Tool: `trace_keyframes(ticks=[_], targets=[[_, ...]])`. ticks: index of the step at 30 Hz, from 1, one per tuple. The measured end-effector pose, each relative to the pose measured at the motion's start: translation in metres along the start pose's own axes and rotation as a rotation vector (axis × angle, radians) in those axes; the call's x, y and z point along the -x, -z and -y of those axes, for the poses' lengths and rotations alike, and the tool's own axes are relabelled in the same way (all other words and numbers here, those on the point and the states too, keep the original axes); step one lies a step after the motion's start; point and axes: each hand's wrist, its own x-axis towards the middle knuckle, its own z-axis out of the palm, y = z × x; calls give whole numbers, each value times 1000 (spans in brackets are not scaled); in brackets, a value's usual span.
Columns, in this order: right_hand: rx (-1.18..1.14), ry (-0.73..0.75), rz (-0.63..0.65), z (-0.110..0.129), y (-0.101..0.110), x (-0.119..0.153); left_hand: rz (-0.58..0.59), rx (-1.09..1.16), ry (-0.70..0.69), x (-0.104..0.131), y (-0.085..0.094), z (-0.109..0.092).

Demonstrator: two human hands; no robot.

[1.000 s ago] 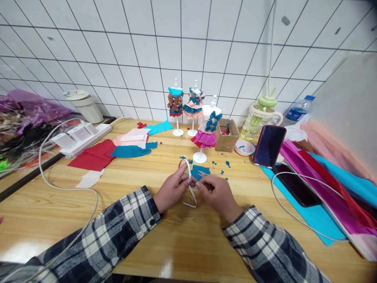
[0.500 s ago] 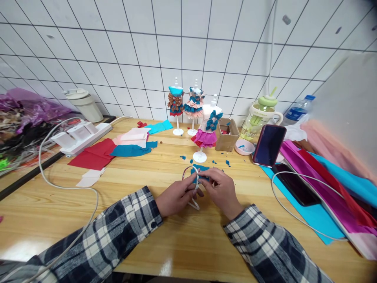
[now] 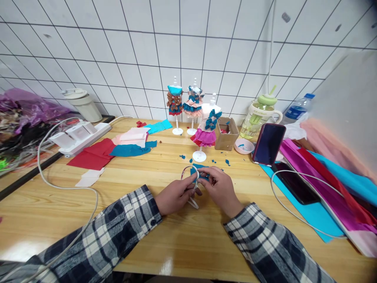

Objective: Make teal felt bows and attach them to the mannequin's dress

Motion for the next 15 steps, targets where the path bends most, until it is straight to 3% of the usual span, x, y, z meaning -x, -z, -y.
trace_keyframes(ticks=[8, 15], targets=[[-44, -43, -9, -2, -1, -1, 5, -61, -5, 2, 0, 0], [-360, -180, 90, -7, -1, -1, 2, -25, 14, 1, 2, 1]])
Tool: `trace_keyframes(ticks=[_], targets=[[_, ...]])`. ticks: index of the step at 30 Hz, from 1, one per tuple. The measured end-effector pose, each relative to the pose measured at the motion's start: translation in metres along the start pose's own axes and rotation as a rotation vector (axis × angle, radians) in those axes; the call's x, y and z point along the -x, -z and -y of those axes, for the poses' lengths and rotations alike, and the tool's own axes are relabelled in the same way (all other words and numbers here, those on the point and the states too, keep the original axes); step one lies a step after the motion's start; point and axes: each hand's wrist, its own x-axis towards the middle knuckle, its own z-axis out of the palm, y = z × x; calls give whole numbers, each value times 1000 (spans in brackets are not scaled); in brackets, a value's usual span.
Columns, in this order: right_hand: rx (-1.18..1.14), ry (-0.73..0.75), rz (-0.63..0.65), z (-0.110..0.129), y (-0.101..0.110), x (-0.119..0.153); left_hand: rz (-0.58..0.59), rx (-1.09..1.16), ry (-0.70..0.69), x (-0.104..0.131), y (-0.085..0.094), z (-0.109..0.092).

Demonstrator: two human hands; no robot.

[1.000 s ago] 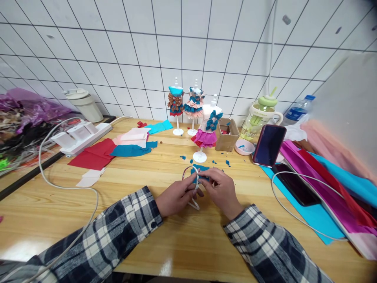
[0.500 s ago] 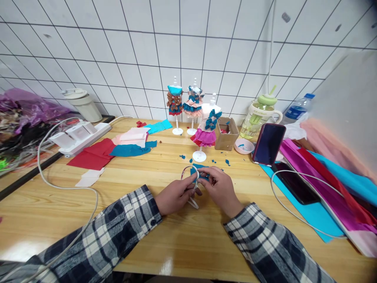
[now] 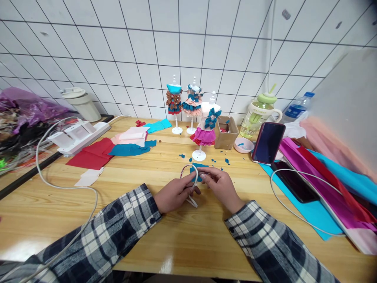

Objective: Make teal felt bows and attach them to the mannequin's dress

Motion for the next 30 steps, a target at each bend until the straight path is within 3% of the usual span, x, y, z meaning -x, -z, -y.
trace_keyframes(ticks=[8, 14, 23, 30], targets=[[125, 17, -87, -4, 0, -1, 62, -123, -3, 0, 1, 2], [144, -20, -51, -4, 2, -2, 83, -249, -56, 1, 2, 3], [421, 182, 61, -2, 1, 0, 94, -206, -30, 0, 2, -1], [439, 202, 24, -6, 0, 2, 15, -181, -22, -1, 1, 0]])
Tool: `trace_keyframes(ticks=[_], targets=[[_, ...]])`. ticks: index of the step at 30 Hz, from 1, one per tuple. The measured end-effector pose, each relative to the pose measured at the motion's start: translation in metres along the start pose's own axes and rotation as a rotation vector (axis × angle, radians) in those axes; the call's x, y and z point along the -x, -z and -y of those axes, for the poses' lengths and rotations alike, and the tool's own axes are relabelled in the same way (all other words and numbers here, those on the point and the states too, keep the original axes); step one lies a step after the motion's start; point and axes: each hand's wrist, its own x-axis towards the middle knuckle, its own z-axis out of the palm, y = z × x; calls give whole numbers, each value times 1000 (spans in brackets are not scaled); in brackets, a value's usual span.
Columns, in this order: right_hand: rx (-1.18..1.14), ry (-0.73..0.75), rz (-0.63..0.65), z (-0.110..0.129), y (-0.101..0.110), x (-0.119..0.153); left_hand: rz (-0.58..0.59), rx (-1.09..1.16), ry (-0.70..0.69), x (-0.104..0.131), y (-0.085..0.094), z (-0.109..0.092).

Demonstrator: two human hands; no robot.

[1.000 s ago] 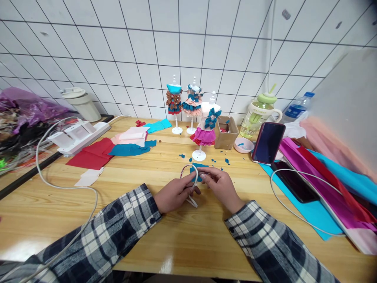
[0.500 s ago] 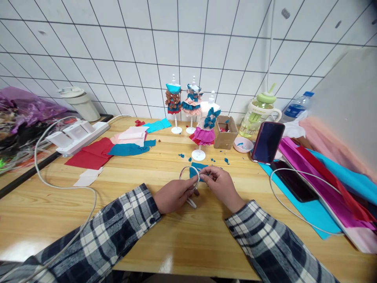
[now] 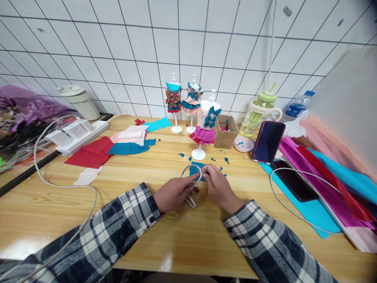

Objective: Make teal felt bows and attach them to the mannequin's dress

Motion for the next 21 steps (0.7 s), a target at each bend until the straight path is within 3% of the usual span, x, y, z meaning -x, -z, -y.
trace_keyframes(ticks=[5, 16, 21], targets=[[7, -3, -13, -2, 1, -1, -109, 12, 35, -2, -1, 2], [30, -11, 49, -1, -2, -1, -157, -156, 125, -1, -3, 9], [-24, -22, 14, -1, -1, -1, -215, -142, 182, -3, 3, 19]])
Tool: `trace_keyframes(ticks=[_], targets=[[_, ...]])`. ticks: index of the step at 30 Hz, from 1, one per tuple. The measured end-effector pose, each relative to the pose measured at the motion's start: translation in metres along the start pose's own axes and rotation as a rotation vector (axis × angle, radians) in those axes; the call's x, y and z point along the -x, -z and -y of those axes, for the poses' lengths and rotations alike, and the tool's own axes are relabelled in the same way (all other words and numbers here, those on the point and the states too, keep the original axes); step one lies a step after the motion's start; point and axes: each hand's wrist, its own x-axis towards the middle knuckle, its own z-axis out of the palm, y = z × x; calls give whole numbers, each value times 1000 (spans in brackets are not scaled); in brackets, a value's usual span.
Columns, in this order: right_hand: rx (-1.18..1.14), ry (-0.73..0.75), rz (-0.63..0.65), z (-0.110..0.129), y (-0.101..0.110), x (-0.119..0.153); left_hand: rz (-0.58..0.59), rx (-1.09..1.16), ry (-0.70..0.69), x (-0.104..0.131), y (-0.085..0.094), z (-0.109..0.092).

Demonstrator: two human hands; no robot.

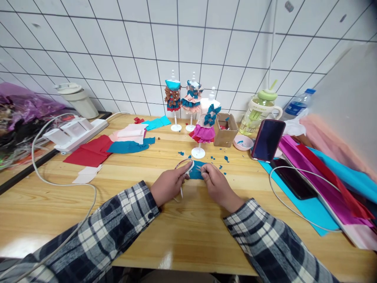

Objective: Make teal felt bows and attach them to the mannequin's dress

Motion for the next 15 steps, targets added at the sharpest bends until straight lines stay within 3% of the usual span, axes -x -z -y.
trace_keyframes(ticks=[8, 15], targets=[[-120, -63, -136, 1, 7, -2, 39, 197, -75, 2, -1, -4], [-218, -189, -107, 8, 6, -2, 94, 202, -89, 3, -2, -9]])
